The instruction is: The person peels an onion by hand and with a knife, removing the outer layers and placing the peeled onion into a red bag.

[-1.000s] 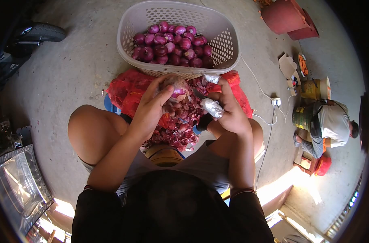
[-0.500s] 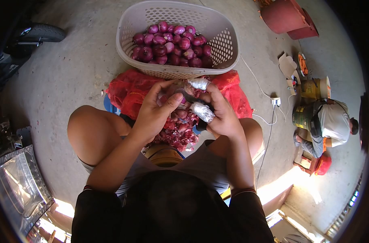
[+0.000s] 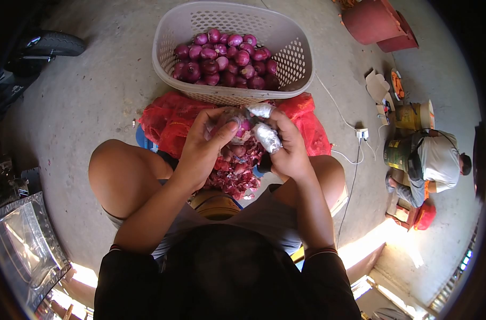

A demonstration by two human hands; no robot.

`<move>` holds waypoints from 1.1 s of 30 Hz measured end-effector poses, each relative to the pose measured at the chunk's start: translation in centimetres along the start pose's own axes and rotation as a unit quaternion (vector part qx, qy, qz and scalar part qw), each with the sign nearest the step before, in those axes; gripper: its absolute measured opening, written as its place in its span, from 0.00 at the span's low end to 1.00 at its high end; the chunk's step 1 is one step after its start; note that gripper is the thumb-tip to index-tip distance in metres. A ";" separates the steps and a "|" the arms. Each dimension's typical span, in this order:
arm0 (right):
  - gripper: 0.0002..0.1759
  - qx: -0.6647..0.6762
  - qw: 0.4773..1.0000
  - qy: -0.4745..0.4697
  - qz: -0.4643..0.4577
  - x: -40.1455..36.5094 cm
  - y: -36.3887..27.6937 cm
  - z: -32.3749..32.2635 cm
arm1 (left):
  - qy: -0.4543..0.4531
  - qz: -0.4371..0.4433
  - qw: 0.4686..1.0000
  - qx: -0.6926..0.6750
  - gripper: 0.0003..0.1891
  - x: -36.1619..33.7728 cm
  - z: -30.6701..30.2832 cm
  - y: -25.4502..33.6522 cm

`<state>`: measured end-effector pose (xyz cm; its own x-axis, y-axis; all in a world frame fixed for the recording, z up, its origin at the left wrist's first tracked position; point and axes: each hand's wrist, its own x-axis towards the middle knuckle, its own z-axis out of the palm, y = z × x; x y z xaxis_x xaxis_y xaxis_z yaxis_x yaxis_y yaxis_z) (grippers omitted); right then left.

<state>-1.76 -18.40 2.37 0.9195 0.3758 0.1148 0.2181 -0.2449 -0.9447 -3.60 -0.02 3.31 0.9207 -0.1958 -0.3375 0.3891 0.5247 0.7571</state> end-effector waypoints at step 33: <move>0.28 -0.018 0.997 -0.070 -0.021 -0.6 1.1 -1.5 | -0.014 -0.016 0.998 0.053 0.19 0.1 -0.4 0.5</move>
<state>-1.56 -20.23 1.78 0.8549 0.5074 0.1084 0.2701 -0.2570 -0.9279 -3.29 0.56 3.42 0.9078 -0.2348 -0.3477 0.4176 0.4273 0.8019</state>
